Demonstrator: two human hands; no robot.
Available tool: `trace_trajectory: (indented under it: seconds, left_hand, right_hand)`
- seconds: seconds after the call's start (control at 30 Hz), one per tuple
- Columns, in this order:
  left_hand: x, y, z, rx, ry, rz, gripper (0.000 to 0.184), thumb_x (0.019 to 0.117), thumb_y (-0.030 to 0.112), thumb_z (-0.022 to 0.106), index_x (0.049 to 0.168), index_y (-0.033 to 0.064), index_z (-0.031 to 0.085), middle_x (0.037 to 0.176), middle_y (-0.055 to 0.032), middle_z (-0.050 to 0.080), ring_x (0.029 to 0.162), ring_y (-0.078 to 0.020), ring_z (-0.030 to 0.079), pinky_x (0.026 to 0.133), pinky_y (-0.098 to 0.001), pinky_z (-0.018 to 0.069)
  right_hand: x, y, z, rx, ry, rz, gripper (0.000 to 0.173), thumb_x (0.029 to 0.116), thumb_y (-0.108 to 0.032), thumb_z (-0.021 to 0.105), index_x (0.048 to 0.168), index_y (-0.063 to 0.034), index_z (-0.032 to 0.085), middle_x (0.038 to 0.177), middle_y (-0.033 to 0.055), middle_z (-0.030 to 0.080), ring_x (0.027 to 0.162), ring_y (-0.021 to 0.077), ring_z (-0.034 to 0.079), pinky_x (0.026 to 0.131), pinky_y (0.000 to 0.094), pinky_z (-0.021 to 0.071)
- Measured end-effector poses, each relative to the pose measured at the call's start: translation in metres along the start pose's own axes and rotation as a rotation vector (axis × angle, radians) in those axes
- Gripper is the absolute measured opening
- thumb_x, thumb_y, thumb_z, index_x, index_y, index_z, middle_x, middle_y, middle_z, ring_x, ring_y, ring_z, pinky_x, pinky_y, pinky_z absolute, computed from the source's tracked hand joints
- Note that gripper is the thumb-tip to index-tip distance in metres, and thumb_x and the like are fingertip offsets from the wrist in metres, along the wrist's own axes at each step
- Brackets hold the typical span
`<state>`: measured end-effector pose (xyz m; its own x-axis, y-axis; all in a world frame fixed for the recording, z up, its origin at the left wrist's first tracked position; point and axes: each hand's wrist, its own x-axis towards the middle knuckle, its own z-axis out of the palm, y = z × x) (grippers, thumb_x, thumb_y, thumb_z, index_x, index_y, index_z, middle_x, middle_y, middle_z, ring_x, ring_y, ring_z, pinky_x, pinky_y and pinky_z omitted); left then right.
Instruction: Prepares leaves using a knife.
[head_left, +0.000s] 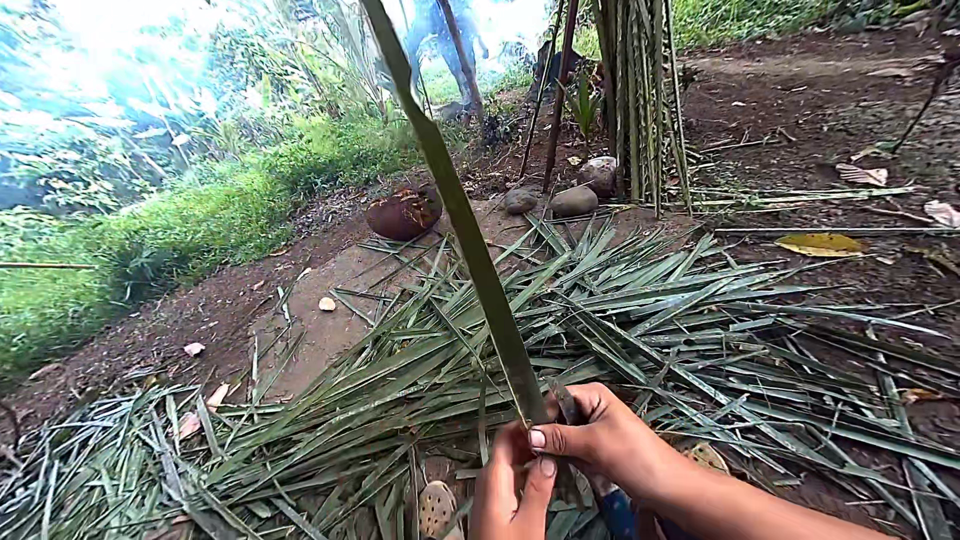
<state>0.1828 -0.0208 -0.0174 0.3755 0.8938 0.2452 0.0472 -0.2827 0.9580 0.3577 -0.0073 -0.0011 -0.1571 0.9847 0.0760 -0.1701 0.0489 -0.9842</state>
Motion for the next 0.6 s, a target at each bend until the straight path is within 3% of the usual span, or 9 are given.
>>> trace_trajectory:
  seconds: [0.07, 0.1, 0.13, 0.2, 0.27, 0.37, 0.43, 0.53, 0.6]
  left_hand:
    - [-0.002, -0.007, 0.012, -0.009, 0.058, 0.058, 0.019, 0.1025, 0.001, 0.05, 0.112, -0.0106, 0.061, 0.096, -0.0011, 0.07, 0.091, 0.0032, 0.065, 0.087, -0.019, 0.0546]
    - [-0.002, -0.008, 0.014, -0.022, 0.091, 0.076, 0.019, 0.1037, 0.001, 0.047, 0.108, -0.0084, 0.063, 0.089, 0.0016, 0.069, 0.085, 0.0032, 0.065, 0.083, -0.0186, 0.0553]
    - [-0.003, -0.007, 0.014, -0.057, 0.124, 0.067, 0.021, 0.106, 0.002, 0.043, 0.106, -0.0057, 0.063, 0.081, 0.0043, 0.068, 0.076, 0.0023, 0.065, 0.075, -0.0187, 0.057]
    - [-0.003, -0.002, 0.012, -0.15, 0.187, -0.025, 0.026, 0.1092, 0.006, 0.035, 0.106, 0.0007, 0.061, 0.072, 0.0099, 0.057, 0.06, 0.0041, 0.054, 0.057, -0.0144, 0.0498]
    - [-0.003, 0.0, 0.009, -0.247, 0.256, -0.085, 0.03, 0.1097, 0.008, 0.03, 0.104, 0.0059, 0.06, 0.067, 0.0138, 0.05, 0.052, 0.0071, 0.042, 0.048, -0.0107, 0.0372]
    - [-0.006, -0.003, 0.007, -0.273, 0.244, -0.041, 0.028, 0.1065, 0.004, 0.03, 0.1, 0.0104, 0.056, 0.067, 0.0175, 0.049, 0.054, 0.0096, 0.043, 0.051, -0.01, 0.0376]
    - [-0.008, -0.006, 0.007, -0.242, 0.224, 0.003, 0.027, 0.1054, 0.003, 0.032, 0.099, 0.0114, 0.058, 0.067, 0.0189, 0.05, 0.056, 0.0099, 0.044, 0.053, -0.011, 0.0387]
    - [-0.012, -0.004, 0.003, -0.252, 0.192, 0.03, 0.027, 0.106, 0.004, 0.034, 0.107, 0.0095, 0.06, 0.071, 0.0196, 0.054, 0.058, 0.0117, 0.044, 0.053, -0.0095, 0.0377]
    - [-0.014, -0.002, -0.001, -0.31, 0.165, 0.019, 0.027, 0.1076, 0.007, 0.034, 0.106, 0.0127, 0.061, 0.075, 0.0194, 0.058, 0.059, 0.0125, 0.045, 0.053, -0.0084, 0.038]
  right_hand:
    - [-0.003, 0.004, 0.005, -0.041, 0.019, -0.077, 0.008, 0.0872, -0.015, 0.078, 0.082, -0.0153, 0.071, 0.062, -0.0113, 0.061, 0.047, -0.0053, 0.048, 0.044, 0.0131, 0.0387]
    - [-0.004, 0.004, 0.005, -0.055, 0.006, -0.108, 0.005, 0.0888, -0.016, 0.077, 0.091, -0.014, 0.073, 0.064, -0.0117, 0.062, 0.048, -0.0059, 0.048, 0.045, 0.0124, 0.0395]
    - [-0.004, 0.003, 0.004, -0.071, -0.039, -0.129, 0.014, 0.0922, -0.02, 0.074, 0.104, -0.0133, 0.073, 0.066, -0.013, 0.06, 0.049, -0.0067, 0.047, 0.045, 0.0116, 0.0391]
    - [-0.005, -0.003, -0.001, -0.069, -0.227, -0.079, 0.033, 0.1034, -0.03, 0.055, 0.131, -0.0134, 0.059, 0.069, -0.0141, 0.05, 0.05, -0.0065, 0.04, 0.046, 0.0115, 0.0356]
    - [-0.005, -0.011, -0.004, 0.015, -0.417, 0.096, 0.042, 0.1046, -0.034, 0.036, 0.144, -0.0199, 0.044, 0.067, -0.0122, 0.045, 0.047, -0.004, 0.038, 0.043, 0.0132, 0.0324]
    - [-0.004, -0.017, -0.003, 0.036, -0.566, 0.263, 0.042, 0.1062, -0.026, 0.032, 0.148, -0.0243, 0.036, 0.074, -0.0073, 0.049, 0.049, -0.0005, 0.04, 0.043, 0.0156, 0.0344]
    - [-0.003, -0.013, 0.0, 0.07, -0.589, 0.245, 0.035, 0.1091, -0.022, 0.033, 0.143, -0.0236, 0.044, 0.077, -0.0067, 0.051, 0.048, -0.0021, 0.039, 0.042, 0.0131, 0.034]
    - [-0.001, -0.013, -0.001, 0.051, -0.608, 0.201, 0.035, 0.109, -0.02, 0.036, 0.141, -0.0206, 0.05, 0.068, -0.0095, 0.046, 0.047, -0.0034, 0.037, 0.041, 0.0119, 0.0312]
    - [-0.001, -0.015, -0.001, 0.045, -0.623, 0.194, 0.037, 0.1087, -0.019, 0.036, 0.142, -0.0192, 0.051, 0.066, -0.0102, 0.044, 0.047, -0.0036, 0.037, 0.041, 0.012, 0.0304]
